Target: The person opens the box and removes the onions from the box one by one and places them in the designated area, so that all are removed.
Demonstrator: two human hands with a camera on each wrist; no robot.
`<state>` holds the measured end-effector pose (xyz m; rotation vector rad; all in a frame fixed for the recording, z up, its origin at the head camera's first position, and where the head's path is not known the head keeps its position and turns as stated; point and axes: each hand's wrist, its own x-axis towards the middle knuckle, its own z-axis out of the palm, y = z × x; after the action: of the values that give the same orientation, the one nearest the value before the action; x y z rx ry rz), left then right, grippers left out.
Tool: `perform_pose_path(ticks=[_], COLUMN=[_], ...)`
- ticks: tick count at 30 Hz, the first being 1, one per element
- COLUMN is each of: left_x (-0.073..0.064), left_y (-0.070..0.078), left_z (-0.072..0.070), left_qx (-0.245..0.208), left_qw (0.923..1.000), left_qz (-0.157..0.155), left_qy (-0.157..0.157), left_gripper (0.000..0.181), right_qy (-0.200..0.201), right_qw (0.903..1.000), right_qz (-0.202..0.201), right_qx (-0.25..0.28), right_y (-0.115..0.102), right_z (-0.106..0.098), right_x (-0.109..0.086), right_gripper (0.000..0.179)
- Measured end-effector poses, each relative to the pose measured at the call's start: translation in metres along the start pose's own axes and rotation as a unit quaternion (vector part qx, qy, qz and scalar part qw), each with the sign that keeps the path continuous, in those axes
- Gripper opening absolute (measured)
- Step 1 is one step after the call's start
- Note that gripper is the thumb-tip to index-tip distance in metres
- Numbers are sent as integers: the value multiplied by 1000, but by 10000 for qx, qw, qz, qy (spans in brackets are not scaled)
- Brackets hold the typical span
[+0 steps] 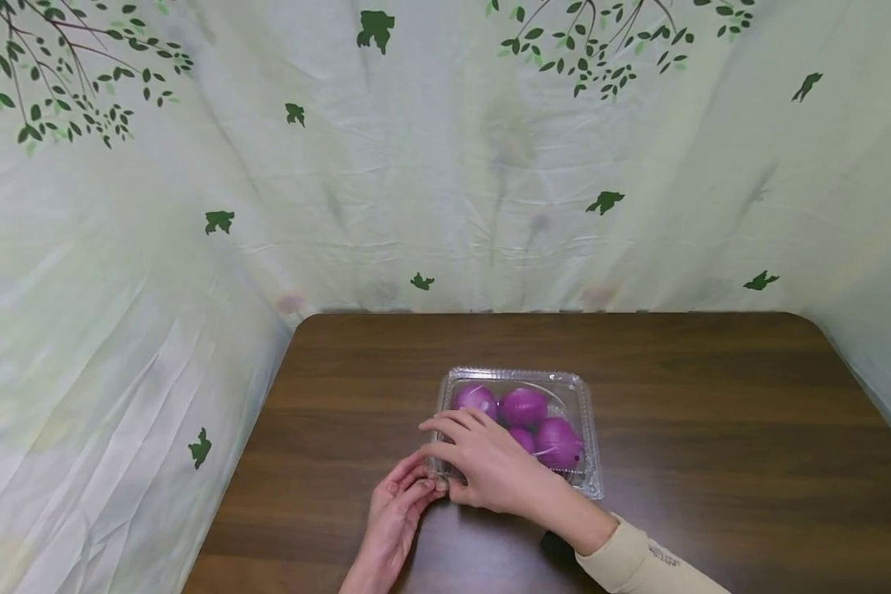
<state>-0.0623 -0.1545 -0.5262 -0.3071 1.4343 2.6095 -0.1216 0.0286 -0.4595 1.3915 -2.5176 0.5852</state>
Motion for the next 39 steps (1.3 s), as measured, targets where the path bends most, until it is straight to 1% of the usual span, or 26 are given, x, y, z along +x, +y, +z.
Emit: perform_pose_path(ticks=[2,6,9,13,17,20,24,27,29,32,35,39], left_x=[0,1,2,3,2,1,0,-1,-1,-1,0,1], left_y=[0,0,0,1,1,1,2,3,3,4,3,3], left_z=[1,1,2,2,2,3,3,4,5,6,6,5], left_qx=[28,134,216,282,285,260,320,400,436,460,471,460], left_qw=[10000,9999,9998,9995,9994,9994,9993,9990,9988,9987,9986,9987], left_qz=[4,17,-5,-88,-119,-112,-89,-79,-80,-83,-85,-81], left_qy=[-16,-3,29,110,180,177,174,200,211,210,203,181], left_gripper=[41,44,47,49,48,50,51,51,51,51,50,50], right_qy=[-20,63,65,42,253,506,814,963,1068,1271,1443,1536], right_qw=[9999,9996,9990,9969,9935,9874,9727,9626,9586,9576,9590,9618], right_qz=[132,271,393,696,1013,1372,2008,2419,2569,2553,2408,2228], right_qx=[7,-95,-197,-358,-452,-610,-828,-753,-615,-408,-401,-416], right_y=[0,0,1,4,11,17,23,23,22,20,20,21], right_z=[-1,-3,-6,-12,-15,-15,-12,-9,-7,-6,-7,-8], right_x=[-8,-22,-33,-50,-70,-86,-106,-118,-123,-129,-132,-135], right_gripper=[54,68,75,79,74,68,71,77,80,79,73,66])
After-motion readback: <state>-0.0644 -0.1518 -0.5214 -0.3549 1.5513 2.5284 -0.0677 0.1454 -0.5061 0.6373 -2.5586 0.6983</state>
